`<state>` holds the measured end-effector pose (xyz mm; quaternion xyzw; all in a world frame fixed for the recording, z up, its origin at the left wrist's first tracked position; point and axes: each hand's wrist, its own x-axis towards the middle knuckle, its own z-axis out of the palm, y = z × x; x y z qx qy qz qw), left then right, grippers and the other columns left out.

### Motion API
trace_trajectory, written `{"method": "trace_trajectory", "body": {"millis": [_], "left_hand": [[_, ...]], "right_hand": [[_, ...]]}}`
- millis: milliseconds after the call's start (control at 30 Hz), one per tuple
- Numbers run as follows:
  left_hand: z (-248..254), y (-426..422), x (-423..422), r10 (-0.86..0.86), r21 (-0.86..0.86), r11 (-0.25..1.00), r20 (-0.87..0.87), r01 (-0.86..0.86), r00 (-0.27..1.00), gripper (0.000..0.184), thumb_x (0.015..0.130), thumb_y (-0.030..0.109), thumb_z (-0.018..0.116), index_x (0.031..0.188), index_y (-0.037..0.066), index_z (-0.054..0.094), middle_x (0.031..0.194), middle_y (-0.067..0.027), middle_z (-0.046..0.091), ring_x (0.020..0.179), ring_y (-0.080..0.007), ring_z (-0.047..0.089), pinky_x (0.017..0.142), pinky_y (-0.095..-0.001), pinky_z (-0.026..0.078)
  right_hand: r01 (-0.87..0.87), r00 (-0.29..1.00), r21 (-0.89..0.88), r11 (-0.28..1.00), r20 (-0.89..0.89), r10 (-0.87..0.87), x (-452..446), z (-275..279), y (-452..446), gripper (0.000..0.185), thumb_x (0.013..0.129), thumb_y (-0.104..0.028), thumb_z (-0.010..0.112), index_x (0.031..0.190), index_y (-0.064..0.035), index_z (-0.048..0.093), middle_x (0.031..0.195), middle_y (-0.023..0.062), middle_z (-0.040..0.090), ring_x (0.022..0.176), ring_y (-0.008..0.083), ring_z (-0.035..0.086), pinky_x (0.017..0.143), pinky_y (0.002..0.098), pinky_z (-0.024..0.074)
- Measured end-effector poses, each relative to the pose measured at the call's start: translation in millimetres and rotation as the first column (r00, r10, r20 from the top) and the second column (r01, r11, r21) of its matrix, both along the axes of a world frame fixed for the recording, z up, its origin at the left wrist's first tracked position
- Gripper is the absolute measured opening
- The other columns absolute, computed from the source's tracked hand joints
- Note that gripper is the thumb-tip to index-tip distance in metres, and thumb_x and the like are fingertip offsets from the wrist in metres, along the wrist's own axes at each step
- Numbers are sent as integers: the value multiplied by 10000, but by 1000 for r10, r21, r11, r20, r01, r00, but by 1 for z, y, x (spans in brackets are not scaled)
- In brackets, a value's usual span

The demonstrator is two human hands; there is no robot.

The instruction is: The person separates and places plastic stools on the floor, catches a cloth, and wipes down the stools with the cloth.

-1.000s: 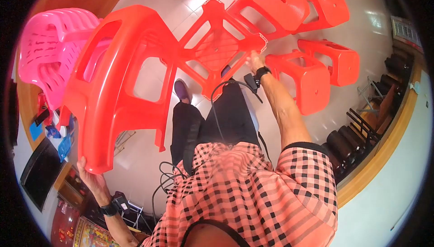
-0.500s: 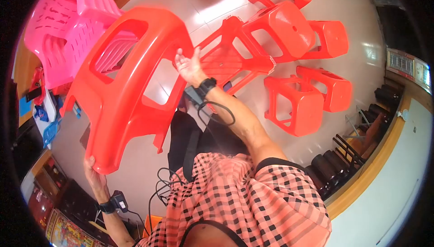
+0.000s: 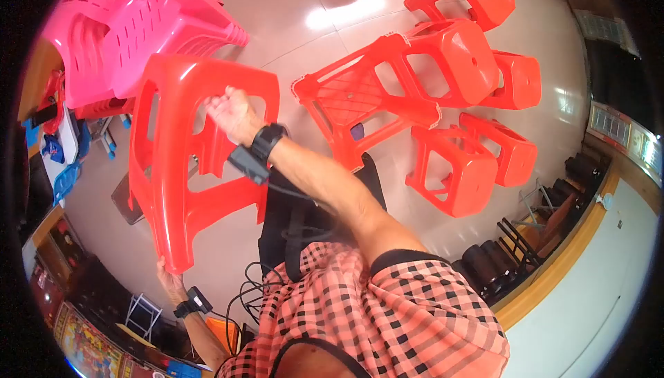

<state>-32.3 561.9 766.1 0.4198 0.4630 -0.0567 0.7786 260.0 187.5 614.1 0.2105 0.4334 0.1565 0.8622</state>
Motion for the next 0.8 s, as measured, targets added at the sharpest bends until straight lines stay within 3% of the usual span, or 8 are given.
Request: {"method": "trace_trajectory", "body": {"millis": [67,167,367,467,533,600,700,800], "left_hand": [[-16,5,-37,-33,126,991,-44,38,999,504,845,52,609,1295,-100,441,1279,-201,556,1172,-316,565,1034,-469,462],[-51,18,-71,61,88,995,-52,-56,997,476,861,70,595,1290,-80,451,1276,-190,561,1164,-309,566,1033,-477,447],[-83,32,-69,-40,155,986,-177,67,983,397,913,169,561,1251,-28,495,1264,-160,575,1134,-282,581,983,-419,473],[-86,46,-56,-163,481,621,-693,620,702,388,939,239,555,1240,-2,517,1246,-139,584,1133,-254,580,959,-379,471],[-85,40,-26,-297,664,486,-485,568,822,436,969,328,522,1271,14,515,1234,-123,589,1144,-226,569,960,-363,454],[-45,-17,52,-491,695,436,-349,572,798,542,982,423,487,1310,-8,487,1275,-133,562,1183,-253,543,1008,-387,424],[-36,-75,145,-468,263,849,-27,458,883,693,962,524,474,1373,-31,407,1337,-217,492,1258,-320,472,1081,-418,351],[-44,-124,199,-334,-98,938,-14,332,942,811,895,590,552,1398,-19,369,1333,-270,473,1280,-343,443,1105,-431,317]], "right_hand": [[-53,995,-13,999,84,53,-30,29,3,159,1007,-195,403,947,-56,449,957,97,525,889,240,518,883,419,460],[-174,960,-61,983,212,183,-63,70,23,353,1026,-354,370,1212,-70,467,1256,104,520,1156,247,502,1020,415,402],[-188,942,35,982,290,170,-72,113,21,732,949,-605,405,1446,-78,301,1475,95,364,1371,264,338,1138,433,300],[-41,921,-61,997,384,61,-64,91,32,874,881,-722,396,1469,-90,264,1512,82,337,1384,268,321,1155,457,253],[-48,918,-87,995,390,78,-62,81,29,888,876,-734,384,1470,-86,262,1529,75,313,1392,264,309,1162,457,239],[-60,931,-136,989,349,104,-64,82,24,889,874,-732,391,1477,-94,257,1532,56,314,1402,247,295,1169,444,228],[-88,908,-372,924,352,228,-83,68,34,894,874,-725,406,1477,-82,258,1537,53,301,1416,235,264,1174,426,215],[-106,866,-473,875,388,315,-95,40,26,916,868,-730,415,1511,-123,174,1584,31,173,1453,215,157,1197,417,114]]}}
